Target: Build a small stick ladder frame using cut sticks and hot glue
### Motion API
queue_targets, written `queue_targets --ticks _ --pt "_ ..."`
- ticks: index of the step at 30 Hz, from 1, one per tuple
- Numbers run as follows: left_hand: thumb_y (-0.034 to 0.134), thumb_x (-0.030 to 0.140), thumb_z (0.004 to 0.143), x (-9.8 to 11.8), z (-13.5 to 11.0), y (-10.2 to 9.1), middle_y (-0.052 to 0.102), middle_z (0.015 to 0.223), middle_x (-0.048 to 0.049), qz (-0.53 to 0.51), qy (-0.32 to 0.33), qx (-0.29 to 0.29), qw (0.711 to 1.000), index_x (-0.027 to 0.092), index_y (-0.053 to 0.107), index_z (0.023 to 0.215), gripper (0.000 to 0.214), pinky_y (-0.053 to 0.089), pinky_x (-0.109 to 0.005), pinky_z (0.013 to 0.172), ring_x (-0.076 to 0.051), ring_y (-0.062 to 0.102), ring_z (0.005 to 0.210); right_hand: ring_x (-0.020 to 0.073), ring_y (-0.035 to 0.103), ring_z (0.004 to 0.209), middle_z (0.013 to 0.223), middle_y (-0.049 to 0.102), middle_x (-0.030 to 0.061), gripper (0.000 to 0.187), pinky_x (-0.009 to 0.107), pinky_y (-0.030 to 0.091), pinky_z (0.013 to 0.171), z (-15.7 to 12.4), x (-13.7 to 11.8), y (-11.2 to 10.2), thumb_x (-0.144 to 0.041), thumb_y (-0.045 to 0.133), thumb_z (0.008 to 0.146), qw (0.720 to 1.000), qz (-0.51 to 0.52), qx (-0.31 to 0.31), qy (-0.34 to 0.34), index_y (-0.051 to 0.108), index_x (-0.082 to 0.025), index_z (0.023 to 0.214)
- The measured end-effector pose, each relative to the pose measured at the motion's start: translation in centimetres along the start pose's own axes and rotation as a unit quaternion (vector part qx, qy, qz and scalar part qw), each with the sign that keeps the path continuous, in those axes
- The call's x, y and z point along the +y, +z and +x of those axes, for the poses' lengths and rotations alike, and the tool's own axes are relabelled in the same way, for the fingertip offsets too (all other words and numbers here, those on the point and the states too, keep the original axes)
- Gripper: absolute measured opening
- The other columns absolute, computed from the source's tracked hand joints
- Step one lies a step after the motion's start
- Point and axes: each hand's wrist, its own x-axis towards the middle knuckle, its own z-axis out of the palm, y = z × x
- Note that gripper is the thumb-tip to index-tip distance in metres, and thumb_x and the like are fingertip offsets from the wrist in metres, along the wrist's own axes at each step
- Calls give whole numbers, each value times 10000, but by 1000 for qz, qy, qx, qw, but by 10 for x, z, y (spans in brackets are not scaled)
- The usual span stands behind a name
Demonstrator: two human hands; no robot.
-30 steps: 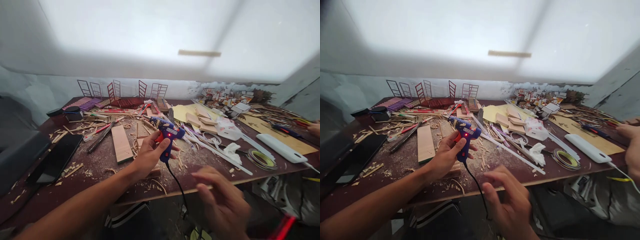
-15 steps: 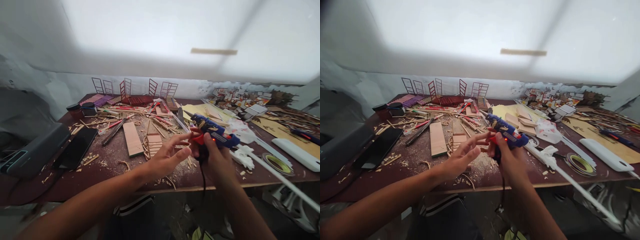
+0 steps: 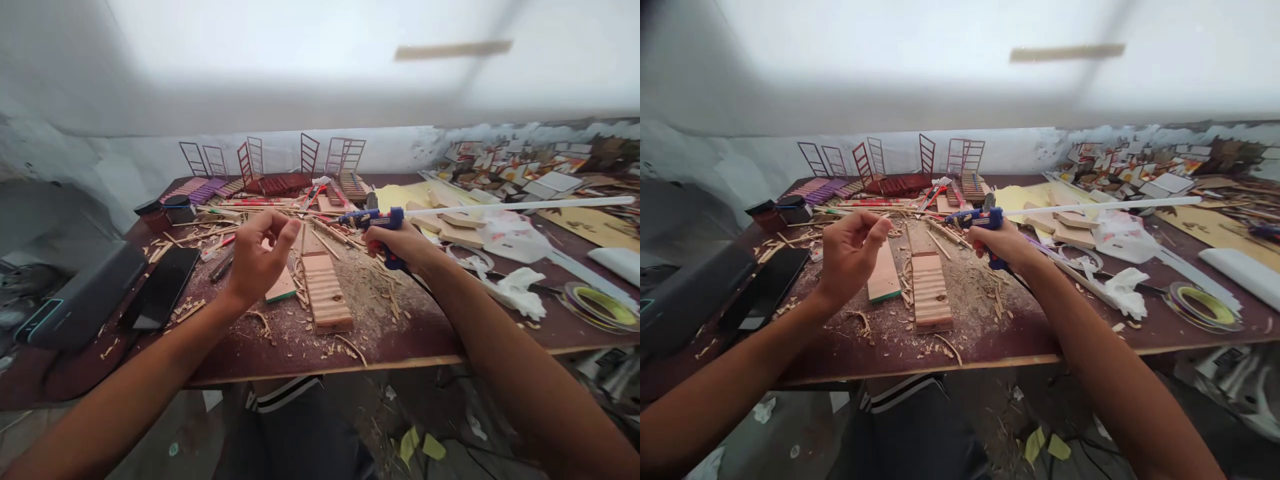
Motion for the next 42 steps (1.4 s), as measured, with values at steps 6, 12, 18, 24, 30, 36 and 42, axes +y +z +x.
queue_targets --ticks 6,12,18,24,30,36,42 --pt "707 335 886 -34 19 8 666 975 -53 52 -55 -69 995 179 629 1089 268 481 -265 641 -134 605 768 95 409 500 542 484 4 185 260 319 456 -6 13 -9 -216 666 587 998 8 -52 31 507 -191 497" --pt "684 359 922 -42 17 16 689 1067 -73 78 -25 -112 990 180 618 1149 296 520 -299 723 -161 647 871 92 398 475 520 462 -4 224 252 287 434 -3 24 -16 -243 664 604 992 8 -114 57 488 -188 476" --pt "667 362 939 -49 12 14 704 1050 -70 71 -9 -116 991 170 634 1118 264 542 -301 765 -157 658 881 104 399 491 521 487 15 269 260 311 434 -5 22 -15 -275 695 601 994 -30 -88 59 488 -197 450" --pt "689 377 921 -52 15 11 720 1086 -77 61 -9 -116 991 171 648 1101 276 559 -292 765 -150 670 853 108 423 479 486 496 11 251 272 339 453 -7 21 -13 -313 703 610 992 -80 -83 55 529 -197 472" --pt "697 381 916 -51 15 11 733 1056 -72 55 0 -130 990 170 669 1073 264 556 -295 772 -152 676 848 109 423 478 483 499 7 276 264 345 452 -7 24 -13 -339 714 612 991 -86 -85 55 523 -197 473" --pt "693 381 913 -51 16 10 743 1049 -83 58 4 -139 989 161 679 1073 272 549 -311 769 -158 682 841 105 407 465 478 483 10 328 269 328 445 -7 23 -15 -346 741 630 990 -79 -107 46 506 -196 459" --pt "686 379 915 -51 15 7 737 1056 -85 60 6 -140 988 164 676 1052 255 558 -304 766 -162 684 855 117 473 502 568 569 30 229 267 390 460 -9 19 -14 -322 756 629 993 -11 -81 79 585 -183 569"
